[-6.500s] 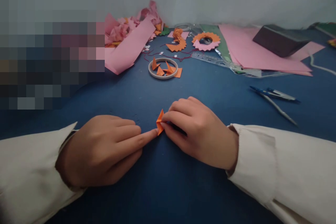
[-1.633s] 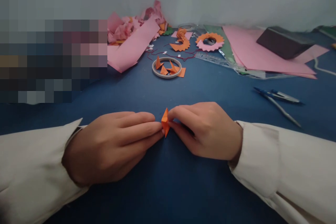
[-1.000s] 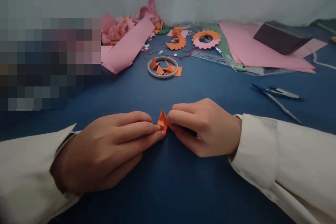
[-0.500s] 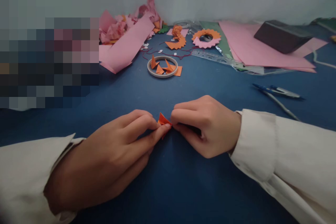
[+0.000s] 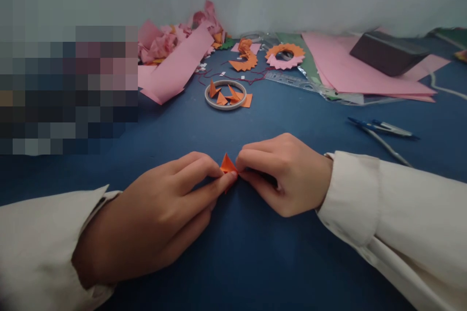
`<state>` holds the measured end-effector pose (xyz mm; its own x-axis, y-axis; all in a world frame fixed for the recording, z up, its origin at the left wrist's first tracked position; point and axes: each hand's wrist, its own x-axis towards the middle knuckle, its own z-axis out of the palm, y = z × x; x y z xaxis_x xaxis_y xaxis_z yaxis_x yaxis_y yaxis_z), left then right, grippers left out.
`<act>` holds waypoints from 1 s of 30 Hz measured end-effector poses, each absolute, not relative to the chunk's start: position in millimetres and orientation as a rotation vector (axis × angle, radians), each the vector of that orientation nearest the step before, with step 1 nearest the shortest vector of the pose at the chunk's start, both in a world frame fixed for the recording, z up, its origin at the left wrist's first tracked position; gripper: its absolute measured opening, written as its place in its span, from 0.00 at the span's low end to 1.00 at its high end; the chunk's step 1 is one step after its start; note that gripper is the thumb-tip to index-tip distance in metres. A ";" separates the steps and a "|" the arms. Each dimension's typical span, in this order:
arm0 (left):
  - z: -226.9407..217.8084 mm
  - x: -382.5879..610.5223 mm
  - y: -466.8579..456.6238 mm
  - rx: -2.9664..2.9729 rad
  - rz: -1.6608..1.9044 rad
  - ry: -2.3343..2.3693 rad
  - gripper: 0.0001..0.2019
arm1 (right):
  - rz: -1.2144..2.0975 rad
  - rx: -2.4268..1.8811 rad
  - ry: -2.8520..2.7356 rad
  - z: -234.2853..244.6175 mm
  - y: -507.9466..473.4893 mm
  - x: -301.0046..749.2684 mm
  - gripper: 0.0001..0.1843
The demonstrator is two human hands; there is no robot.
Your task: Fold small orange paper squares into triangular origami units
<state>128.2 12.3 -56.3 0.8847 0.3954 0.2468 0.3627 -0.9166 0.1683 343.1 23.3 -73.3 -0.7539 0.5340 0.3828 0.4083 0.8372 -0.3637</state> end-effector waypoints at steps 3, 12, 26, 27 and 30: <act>-56.7 125.9 11.5 2.940 0.489 0.584 0.15 | 0.351 -0.732 -2.534 -73.5 22.5 341.5 0.06; -56.3 122.0 7.9 2.993 0.723 0.573 0.14 | 0.151 -0.790 -2.590 -73.4 17.1 336.2 0.05; -58.2 121.3 8.7 3.126 0.641 0.506 0.14 | 0.029 -0.962 -2.462 -74.1 9.9 331.2 0.04; -58.6 121.5 8.5 3.147 0.637 0.500 0.14 | 0.031 -0.966 -2.452 -73.8 9.4 330.9 0.03; -59.4 121.9 7.9 3.173 0.620 0.490 0.14 | 0.061 -0.947 -2.428 -72.7 8.4 330.4 0.03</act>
